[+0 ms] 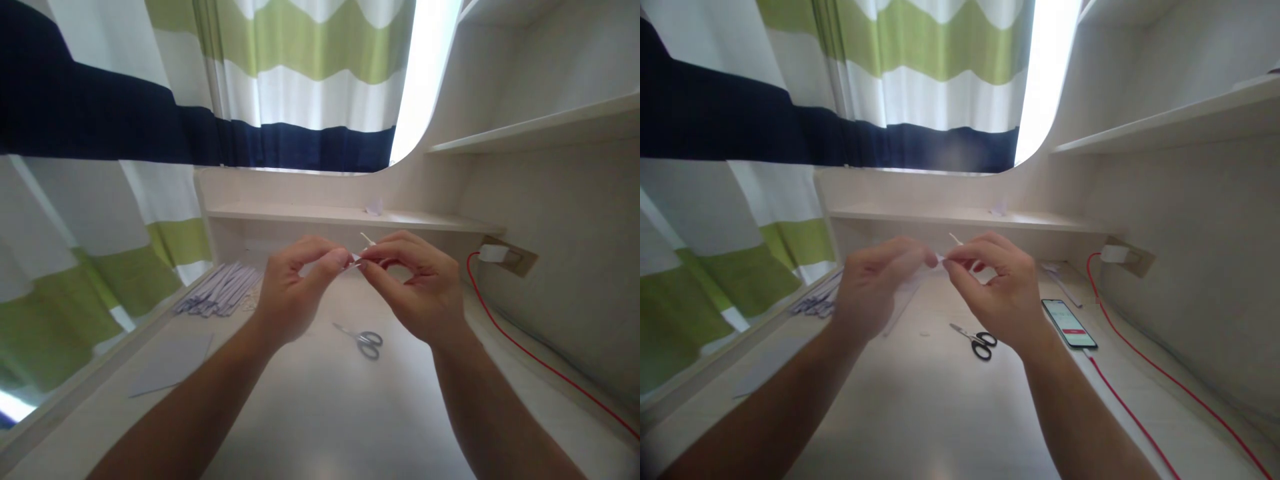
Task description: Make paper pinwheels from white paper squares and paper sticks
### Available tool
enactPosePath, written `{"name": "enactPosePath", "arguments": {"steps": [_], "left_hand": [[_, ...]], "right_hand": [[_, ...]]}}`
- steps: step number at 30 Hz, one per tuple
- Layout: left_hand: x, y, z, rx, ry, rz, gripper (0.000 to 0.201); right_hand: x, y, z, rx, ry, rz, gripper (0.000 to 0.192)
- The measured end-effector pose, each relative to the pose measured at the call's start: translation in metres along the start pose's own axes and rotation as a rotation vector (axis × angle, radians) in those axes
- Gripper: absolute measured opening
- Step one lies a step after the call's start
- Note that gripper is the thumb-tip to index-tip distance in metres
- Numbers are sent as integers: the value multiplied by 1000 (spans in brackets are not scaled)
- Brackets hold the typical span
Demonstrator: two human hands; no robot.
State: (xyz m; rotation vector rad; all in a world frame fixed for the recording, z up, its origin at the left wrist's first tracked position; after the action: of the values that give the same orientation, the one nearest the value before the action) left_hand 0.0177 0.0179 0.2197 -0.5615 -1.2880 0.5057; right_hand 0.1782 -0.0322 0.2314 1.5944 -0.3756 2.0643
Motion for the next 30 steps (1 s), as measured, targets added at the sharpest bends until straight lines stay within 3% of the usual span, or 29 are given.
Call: {"name": "enactPosePath", "arguments": {"steps": [3,8,13,18,23,30], "left_hand": [[0,7,-3,34,11,63,6],[-6,-9,-1,185,-64,-59,10],[-9,-11,1,213,-117,-83,12],[-7,-7,-2,234,-92,-66,13],[-8,-9,-3,233,-89,-85,15],[-13,-16,0,299,-156,-193,15]], "right_hand": [[-1,7,1,-49,22,50,14],[-3,8,0,-51,34,54,14],[-8,-10,4,49,11,-114,12],[-14,-28,15,157,-106,-265,32],[-16,-22,6,283,-73,-319,27],[-22,-18,-15,489,118,-385,17]]}}
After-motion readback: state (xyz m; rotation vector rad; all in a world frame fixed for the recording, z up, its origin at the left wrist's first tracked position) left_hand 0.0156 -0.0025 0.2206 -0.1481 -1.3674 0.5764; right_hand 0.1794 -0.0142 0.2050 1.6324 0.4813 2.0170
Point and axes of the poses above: each hand's wrist, its own x-axis towards the middle knuckle, its own z-axis out of the back of the hand, y = z × x, the point moved 10 cm from there along x, towards the middle knuckle, and after that the axes turned 13 degrees about z, right-handed, at the moved point
